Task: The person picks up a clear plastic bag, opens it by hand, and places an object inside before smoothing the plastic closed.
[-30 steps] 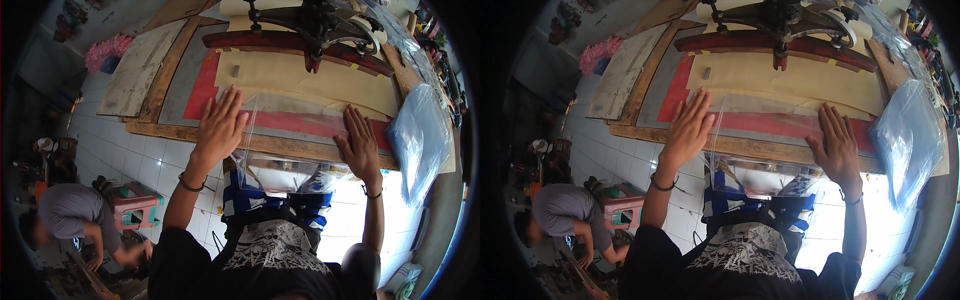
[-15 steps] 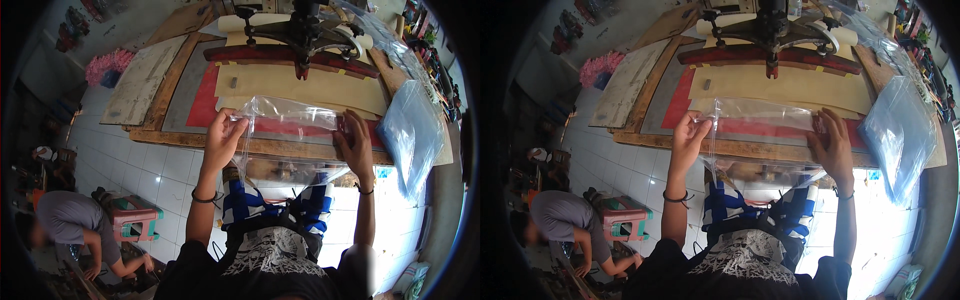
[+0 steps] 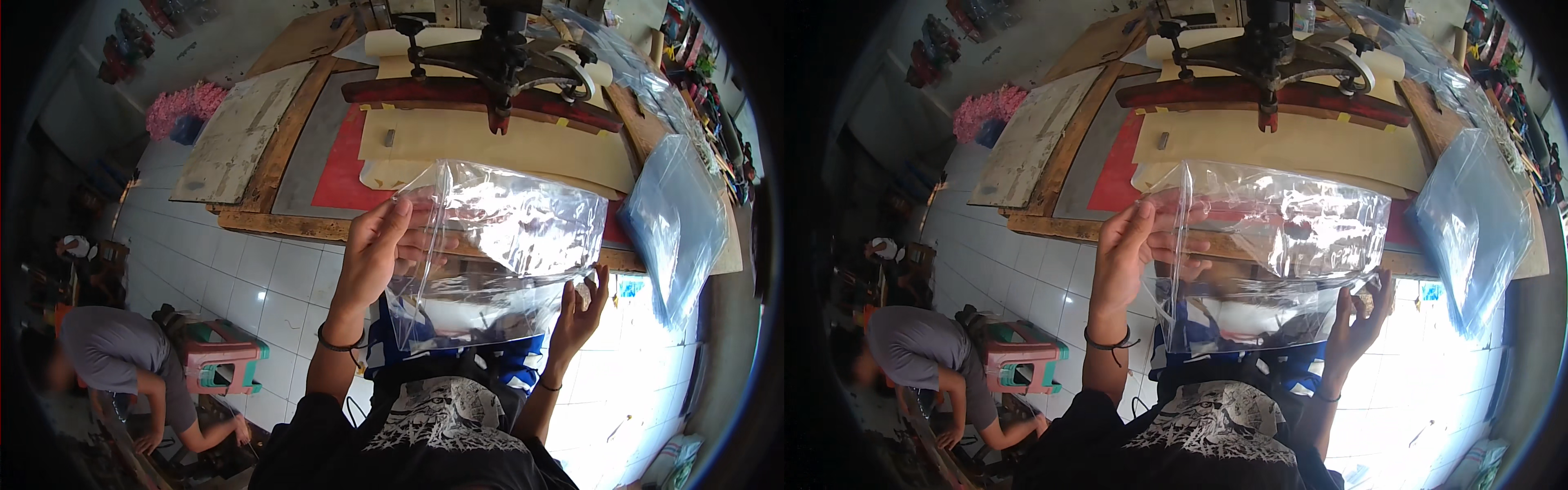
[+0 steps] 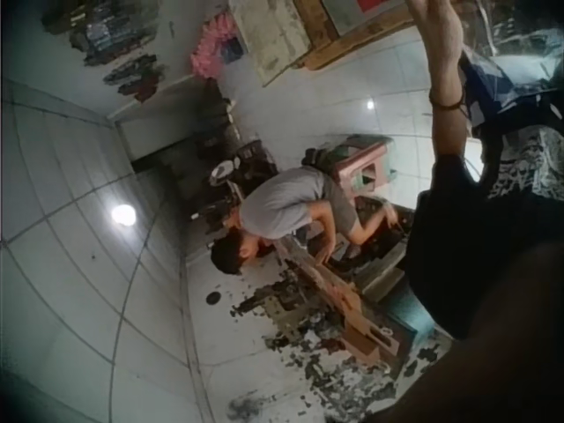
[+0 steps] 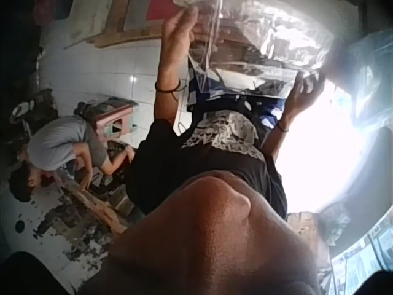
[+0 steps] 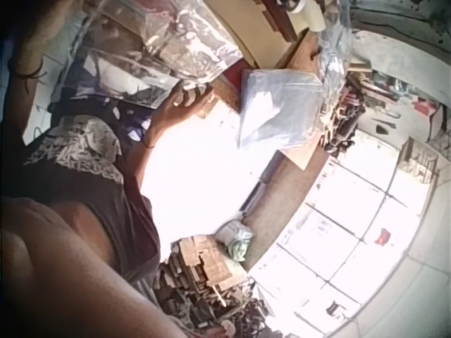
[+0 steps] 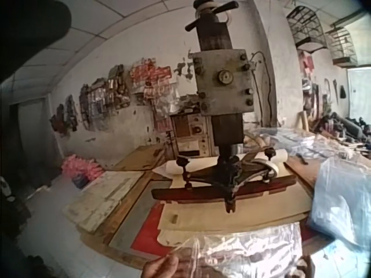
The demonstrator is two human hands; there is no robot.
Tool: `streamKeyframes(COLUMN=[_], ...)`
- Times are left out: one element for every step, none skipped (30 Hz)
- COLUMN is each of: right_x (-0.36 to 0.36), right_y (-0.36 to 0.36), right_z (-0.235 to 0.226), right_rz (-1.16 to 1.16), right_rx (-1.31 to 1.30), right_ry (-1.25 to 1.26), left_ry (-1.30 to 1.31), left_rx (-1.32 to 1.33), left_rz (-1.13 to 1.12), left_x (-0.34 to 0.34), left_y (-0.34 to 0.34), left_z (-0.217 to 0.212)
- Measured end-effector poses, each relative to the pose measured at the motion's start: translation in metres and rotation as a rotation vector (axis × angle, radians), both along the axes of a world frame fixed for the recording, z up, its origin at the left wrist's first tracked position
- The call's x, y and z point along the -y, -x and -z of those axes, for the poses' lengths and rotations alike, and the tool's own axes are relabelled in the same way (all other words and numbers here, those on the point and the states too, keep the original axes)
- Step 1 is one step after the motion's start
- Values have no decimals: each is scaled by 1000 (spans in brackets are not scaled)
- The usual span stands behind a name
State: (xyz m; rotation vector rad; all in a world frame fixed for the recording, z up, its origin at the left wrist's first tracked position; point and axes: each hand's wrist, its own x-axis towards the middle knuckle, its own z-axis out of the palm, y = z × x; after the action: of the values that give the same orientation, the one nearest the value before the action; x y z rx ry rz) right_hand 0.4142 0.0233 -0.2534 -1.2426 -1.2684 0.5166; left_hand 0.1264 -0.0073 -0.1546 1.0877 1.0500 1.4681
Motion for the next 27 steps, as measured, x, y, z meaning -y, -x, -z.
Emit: streamKeyframes(right_x=[-2, -4, -5, -5, -4, -3, 0, 0, 0, -1, -2, -1, 0, 2, 3, 5, 4, 3, 3, 0, 1, 8, 14, 8, 7, 9, 8], right_y=[-6, -14, -19, -20, -20, -18, -17, -17, -20, -24, -27, -27, -24, -26, -30, -34, -37, -45, -57, -73, -91, -94, -96, -119, -125, -112, -99], right_z=[2, 4, 6, 7, 7, 5, 5, 5, 6, 7, 8, 10, 10, 8, 5, 2, 1, 1, 5, 18, 36, 31, 25, 37, 42, 23, 5], right_rz=[-1, -11, -21, -26, -24, -58, -93, -97, -93, -27, 39, 59, 56, 40, 23, -34, -63, -168, -274, -472, -482, -502, -518, -827, -1053, -1164, -1273], right_rx=[1, -14, -28, -32, -29, -84, -141, -179, -178, -63, 51, -52, -122, -129, -135, -303, -370, -493, -615, -703, -767, -900, -1032, -797, -602, -517, -430], right_ry=[1, 91, 180, 194, 196, 187, 181, 152, 158, 205, 251, 251, 139, 137, 134, 128, 114, 153, 192, 188, 186, 216, 254, 328, 185, 224, 263], left_ry=[-3, -7, -8, 11, 30, 32, 29, 27, 33, -29, -92, -83, -80, -48, -17, -15, 14, 43, 43, 36, 29, 36, 41, 7, -28, -25, -32], left_rx=[11, 23, 26, 15, 4, 8, 38, 68, 69, -10, -89, -12, -12, 16, 44, 44, 92, 140, 140, 128, 115, 98, 99, 138, 172, 167, 163], left_rz=[-8, -16, -17, -30, -44, -41, -33, -24, -22, -18, -14, -7, -6, -13, -21, -22, -25, -29, -33, -51, -71, -48, -57, 15, 98, 92, 103], left_x=[0, 1, 1, 1, 0, -1, -1, -1, 0, -1, -1, 1, 1, 1, 1, 2, 3, 5, 7, 9, 12, 15, 15, 15, 15, 17, 18], left_y=[-2, -3, -4, -7, -8, -9, -8, -8, -9, -10, -11, -14, -13, -11, -9, -8, -7, -6, -5, -4, -3, 1, 5, 10, 10, 11, 11], left_z=[0, 1, 1, 1, 1, 3, 6, 9, 12, 16, 18, 17, 19, 22, 24, 24, 24, 23, 24, 22, 20, 18, 20, 23, 23, 22, 21])
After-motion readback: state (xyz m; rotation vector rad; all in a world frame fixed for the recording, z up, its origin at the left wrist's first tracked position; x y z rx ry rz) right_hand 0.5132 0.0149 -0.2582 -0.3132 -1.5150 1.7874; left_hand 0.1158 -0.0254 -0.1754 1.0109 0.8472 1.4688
